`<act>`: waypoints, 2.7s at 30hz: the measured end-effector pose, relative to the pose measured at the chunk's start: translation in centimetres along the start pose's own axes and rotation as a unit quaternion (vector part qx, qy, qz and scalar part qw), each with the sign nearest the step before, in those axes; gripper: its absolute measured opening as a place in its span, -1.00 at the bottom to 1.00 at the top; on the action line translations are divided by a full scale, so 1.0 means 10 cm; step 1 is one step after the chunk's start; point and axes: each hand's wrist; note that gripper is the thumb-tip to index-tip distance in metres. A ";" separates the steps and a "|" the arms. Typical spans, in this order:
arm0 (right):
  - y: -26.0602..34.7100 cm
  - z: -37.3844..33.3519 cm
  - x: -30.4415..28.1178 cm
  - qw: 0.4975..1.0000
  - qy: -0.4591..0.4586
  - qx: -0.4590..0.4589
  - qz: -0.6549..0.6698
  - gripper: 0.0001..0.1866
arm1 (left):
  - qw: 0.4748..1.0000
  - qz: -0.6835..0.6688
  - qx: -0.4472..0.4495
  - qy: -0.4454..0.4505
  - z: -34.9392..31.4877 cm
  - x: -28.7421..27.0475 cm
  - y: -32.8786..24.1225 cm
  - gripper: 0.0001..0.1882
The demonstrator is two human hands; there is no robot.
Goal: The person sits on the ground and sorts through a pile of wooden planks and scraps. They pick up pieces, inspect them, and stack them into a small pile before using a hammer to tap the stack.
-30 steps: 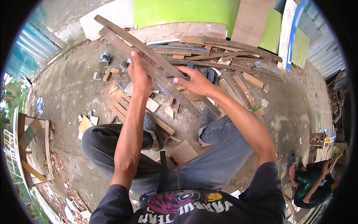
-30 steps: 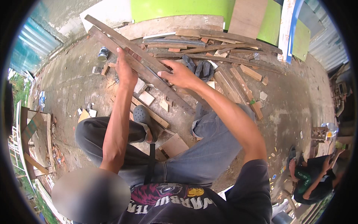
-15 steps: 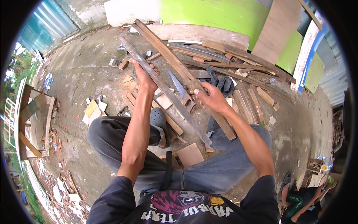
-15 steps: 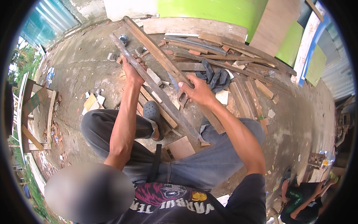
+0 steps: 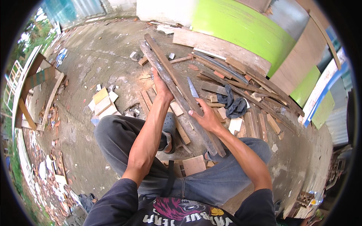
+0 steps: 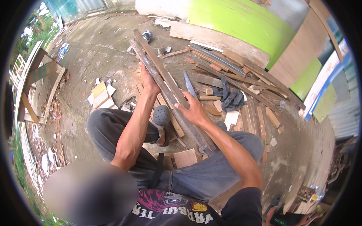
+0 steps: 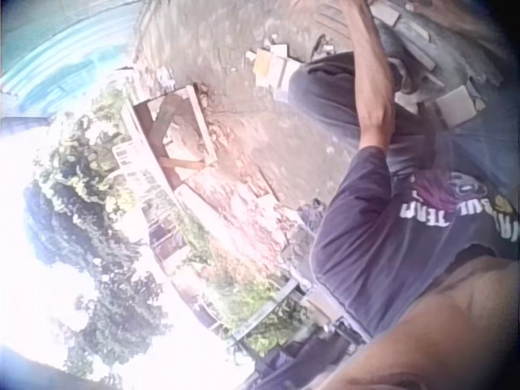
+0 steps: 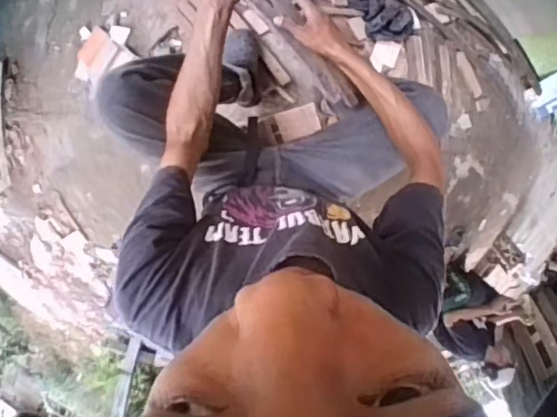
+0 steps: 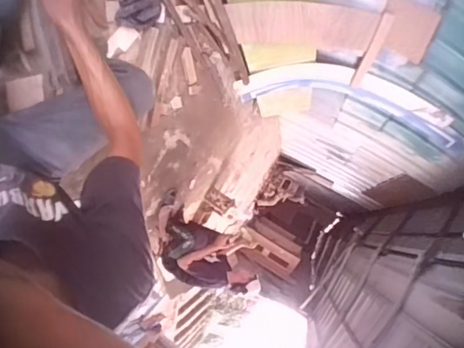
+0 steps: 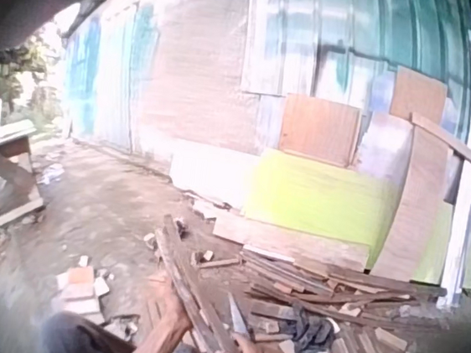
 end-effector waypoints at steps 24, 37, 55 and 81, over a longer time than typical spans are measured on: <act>-0.18 0.58 0.16 0.931 0.280 0.137 0.190 -0.32 | 0.983 0.047 0.103 -0.144 0.09 -0.99 -0.59 -0.31; -0.20 0.81 -0.07 0.912 0.394 0.016 -0.113 0.18 | 0.958 -0.027 0.199 -0.207 -0.09 -1.29 -1.08 -0.36; 0.07 1.32 0.04 0.913 0.329 -0.145 -0.192 0.14 | 0.921 -0.049 0.330 -0.200 -0.80 -0.68 -1.26 -0.70; -0.50 0.68 1.07 0.932 0.345 -0.058 -0.097 -0.21 | 0.959 -0.066 0.211 -0.180 -0.73 -1.78 -0.55 -0.08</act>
Point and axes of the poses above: each hand's wrist, its own z-axis towards the middle knuckle, its own x-axis out of the palm, y = z × x, and after that the axes turned 8 degrees about -x, right-handed
